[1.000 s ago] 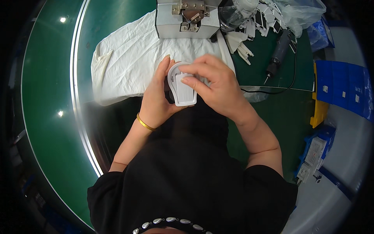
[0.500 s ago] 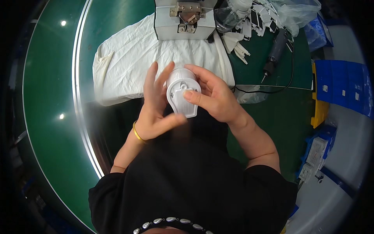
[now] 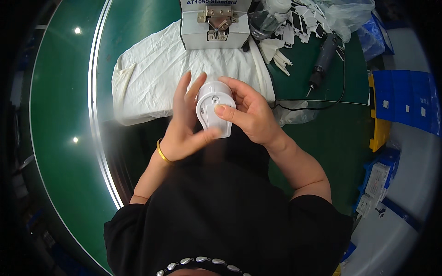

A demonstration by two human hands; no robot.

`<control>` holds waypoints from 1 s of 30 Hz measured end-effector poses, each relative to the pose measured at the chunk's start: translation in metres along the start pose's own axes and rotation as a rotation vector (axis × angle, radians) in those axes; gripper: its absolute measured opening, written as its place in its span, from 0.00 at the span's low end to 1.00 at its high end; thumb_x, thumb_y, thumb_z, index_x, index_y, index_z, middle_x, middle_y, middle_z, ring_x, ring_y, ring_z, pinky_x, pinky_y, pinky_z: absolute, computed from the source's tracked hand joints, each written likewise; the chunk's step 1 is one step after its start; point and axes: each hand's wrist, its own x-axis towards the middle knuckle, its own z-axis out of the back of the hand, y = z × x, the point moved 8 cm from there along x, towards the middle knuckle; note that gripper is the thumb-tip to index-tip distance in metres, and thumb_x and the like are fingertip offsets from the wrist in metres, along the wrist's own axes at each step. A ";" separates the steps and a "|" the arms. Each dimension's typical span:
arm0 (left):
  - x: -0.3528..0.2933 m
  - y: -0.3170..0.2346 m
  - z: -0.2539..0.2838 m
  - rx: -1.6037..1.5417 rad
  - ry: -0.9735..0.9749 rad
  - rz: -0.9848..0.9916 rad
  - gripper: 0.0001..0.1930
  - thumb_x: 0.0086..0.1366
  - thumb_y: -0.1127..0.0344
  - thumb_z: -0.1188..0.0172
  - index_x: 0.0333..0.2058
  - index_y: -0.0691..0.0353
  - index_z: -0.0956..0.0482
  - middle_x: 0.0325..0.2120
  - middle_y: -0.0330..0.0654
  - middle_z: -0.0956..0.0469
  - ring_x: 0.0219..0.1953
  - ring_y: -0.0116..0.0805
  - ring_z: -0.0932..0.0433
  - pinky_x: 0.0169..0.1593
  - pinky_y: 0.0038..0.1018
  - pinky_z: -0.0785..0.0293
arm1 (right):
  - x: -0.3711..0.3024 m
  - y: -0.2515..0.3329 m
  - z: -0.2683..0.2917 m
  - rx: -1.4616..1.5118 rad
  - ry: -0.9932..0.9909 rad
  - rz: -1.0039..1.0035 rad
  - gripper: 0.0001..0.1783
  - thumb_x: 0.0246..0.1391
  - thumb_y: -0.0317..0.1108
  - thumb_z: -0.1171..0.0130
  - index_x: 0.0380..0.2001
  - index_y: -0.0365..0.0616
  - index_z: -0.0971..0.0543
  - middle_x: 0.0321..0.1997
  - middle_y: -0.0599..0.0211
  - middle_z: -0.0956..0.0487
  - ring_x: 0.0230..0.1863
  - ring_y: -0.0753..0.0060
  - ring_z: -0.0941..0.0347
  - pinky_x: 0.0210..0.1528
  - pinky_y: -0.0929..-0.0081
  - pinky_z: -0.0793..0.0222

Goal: Assembling white plastic electronic casings using an electric screwdriver and placing internal components.

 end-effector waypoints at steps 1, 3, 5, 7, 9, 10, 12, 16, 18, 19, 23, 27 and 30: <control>0.001 -0.011 -0.007 0.333 0.093 -0.143 0.49 0.55 0.72 0.30 0.70 0.64 0.54 0.67 0.56 0.44 0.68 0.48 0.41 0.68 0.38 0.42 | 0.001 -0.002 0.003 0.047 -0.031 -0.016 0.35 0.57 0.30 0.39 0.65 0.31 0.38 0.58 0.57 0.27 0.58 0.71 0.30 0.61 0.72 0.36; 0.002 -0.014 -0.019 0.741 0.239 -0.292 0.59 0.42 0.70 0.22 0.69 0.65 0.52 0.65 0.55 0.40 0.66 0.55 0.39 0.66 0.39 0.38 | 0.003 -0.003 0.007 0.094 -0.062 -0.031 0.34 0.57 0.30 0.38 0.64 0.31 0.37 0.57 0.59 0.27 0.58 0.72 0.30 0.61 0.72 0.36; 0.004 -0.006 -0.015 0.726 0.188 -0.306 0.57 0.42 0.71 0.23 0.68 0.65 0.50 0.64 0.54 0.38 0.64 0.55 0.36 0.64 0.39 0.36 | 0.005 -0.002 0.010 0.064 -0.070 -0.031 0.33 0.57 0.30 0.38 0.64 0.32 0.36 0.57 0.61 0.27 0.57 0.74 0.30 0.61 0.73 0.35; 0.007 -0.003 -0.014 0.710 0.137 -0.317 0.55 0.41 0.72 0.24 0.67 0.64 0.47 0.62 0.52 0.35 0.63 0.55 0.34 0.63 0.39 0.34 | 0.005 -0.002 0.008 0.054 -0.079 -0.009 0.33 0.57 0.29 0.38 0.63 0.33 0.35 0.56 0.62 0.26 0.57 0.74 0.30 0.60 0.73 0.35; 0.006 -0.004 -0.022 0.861 0.133 -0.403 0.52 0.40 0.74 0.24 0.66 0.64 0.42 0.59 0.49 0.31 0.59 0.54 0.30 0.59 0.39 0.30 | 0.005 -0.002 0.009 0.044 -0.089 0.005 0.32 0.56 0.29 0.38 0.63 0.34 0.35 0.55 0.63 0.26 0.56 0.75 0.30 0.60 0.73 0.35; 0.006 -0.004 -0.024 0.860 0.134 -0.400 0.52 0.40 0.74 0.24 0.66 0.64 0.42 0.59 0.49 0.31 0.59 0.54 0.30 0.59 0.39 0.30 | 0.005 -0.002 0.010 0.036 -0.092 -0.007 0.31 0.56 0.28 0.38 0.62 0.35 0.34 0.54 0.64 0.26 0.55 0.75 0.30 0.58 0.74 0.34; 0.008 -0.006 -0.024 0.813 0.124 -0.394 0.50 0.40 0.75 0.25 0.64 0.63 0.39 0.58 0.48 0.30 0.57 0.53 0.28 0.56 0.39 0.28 | 0.007 -0.001 0.010 0.031 -0.096 -0.017 0.31 0.56 0.28 0.38 0.62 0.36 0.34 0.53 0.65 0.26 0.54 0.76 0.30 0.57 0.74 0.33; 0.009 -0.005 -0.024 0.833 0.126 -0.366 0.51 0.41 0.74 0.24 0.65 0.63 0.41 0.58 0.48 0.29 0.55 0.52 0.26 0.55 0.39 0.28 | 0.009 0.000 0.012 -0.026 -0.094 0.003 0.31 0.55 0.29 0.36 0.61 0.37 0.33 0.50 0.67 0.25 0.51 0.77 0.28 0.53 0.76 0.31; 0.012 -0.005 -0.020 0.775 0.085 -0.301 0.52 0.41 0.72 0.23 0.66 0.64 0.42 0.58 0.48 0.28 0.55 0.52 0.28 0.57 0.39 0.29 | 0.012 0.002 0.016 -0.044 -0.092 0.025 0.31 0.55 0.29 0.36 0.61 0.37 0.33 0.50 0.68 0.24 0.50 0.78 0.27 0.53 0.77 0.30; 0.013 -0.004 -0.019 0.774 0.087 -0.304 0.52 0.41 0.72 0.23 0.66 0.64 0.42 0.58 0.48 0.28 0.55 0.52 0.28 0.57 0.39 0.29 | 0.013 0.004 0.019 -0.063 -0.046 0.035 0.32 0.55 0.30 0.35 0.62 0.37 0.33 0.51 0.67 0.23 0.50 0.77 0.27 0.53 0.77 0.30; 0.017 -0.013 -0.006 0.826 0.022 -0.337 0.55 0.38 0.69 0.20 0.66 0.66 0.43 0.58 0.49 0.28 0.59 0.52 0.31 0.60 0.40 0.32 | 0.012 0.049 0.108 -0.231 -0.314 0.202 0.33 0.56 0.34 0.34 0.62 0.36 0.32 0.56 0.60 0.23 0.52 0.73 0.25 0.56 0.75 0.30; 0.016 -0.009 0.000 0.874 0.004 -0.325 0.54 0.37 0.67 0.20 0.64 0.65 0.40 0.58 0.50 0.29 0.60 0.53 0.32 0.61 0.41 0.33 | -0.004 0.110 0.231 -1.032 -1.096 0.164 0.39 0.49 0.42 0.28 0.60 0.35 0.30 0.55 0.54 0.23 0.53 0.67 0.25 0.56 0.70 0.29; 0.020 -0.010 -0.006 0.989 0.080 -0.406 0.50 0.37 0.66 0.20 0.62 0.60 0.34 0.58 0.52 0.30 0.61 0.55 0.32 0.61 0.42 0.34 | -0.005 0.099 0.292 -1.255 -1.239 -0.104 0.41 0.45 0.45 0.26 0.59 0.34 0.29 0.53 0.53 0.23 0.52 0.66 0.24 0.54 0.71 0.29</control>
